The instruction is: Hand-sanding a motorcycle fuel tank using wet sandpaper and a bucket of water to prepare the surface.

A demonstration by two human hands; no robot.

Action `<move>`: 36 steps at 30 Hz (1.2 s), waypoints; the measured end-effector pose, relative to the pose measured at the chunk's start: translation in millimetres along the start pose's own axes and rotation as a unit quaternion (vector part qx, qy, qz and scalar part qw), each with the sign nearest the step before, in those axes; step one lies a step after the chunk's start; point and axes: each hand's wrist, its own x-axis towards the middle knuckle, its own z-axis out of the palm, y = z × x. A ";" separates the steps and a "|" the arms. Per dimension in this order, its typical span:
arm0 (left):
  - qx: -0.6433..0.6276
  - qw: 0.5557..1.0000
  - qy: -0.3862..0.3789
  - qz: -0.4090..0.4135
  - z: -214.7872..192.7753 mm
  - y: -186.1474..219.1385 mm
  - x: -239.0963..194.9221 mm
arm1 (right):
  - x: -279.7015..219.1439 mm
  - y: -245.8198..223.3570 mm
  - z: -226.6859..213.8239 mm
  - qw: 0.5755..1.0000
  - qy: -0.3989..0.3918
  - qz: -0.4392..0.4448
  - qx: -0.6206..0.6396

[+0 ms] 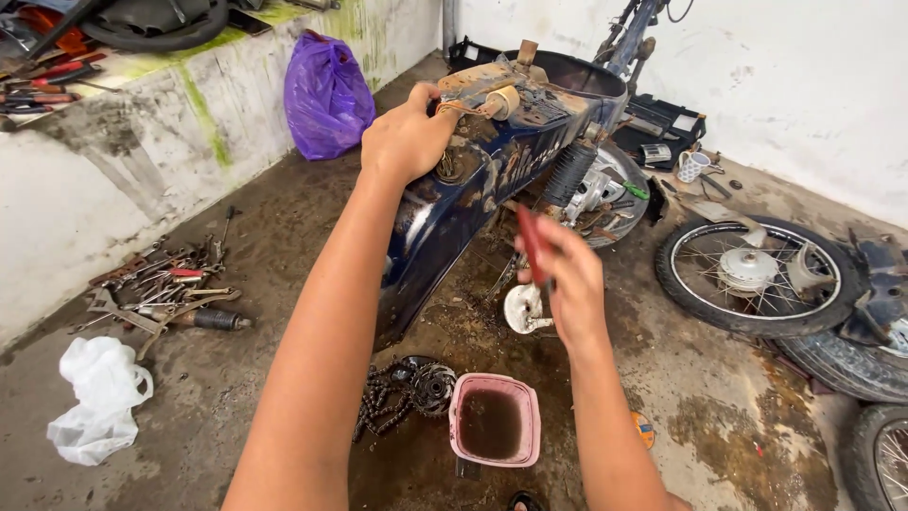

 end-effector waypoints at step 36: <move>0.107 0.984 0.027 0.138 0.2 -28.5 13.0 | 51.4 12.5 121.5 0.908 0.041 -0.101 -0.404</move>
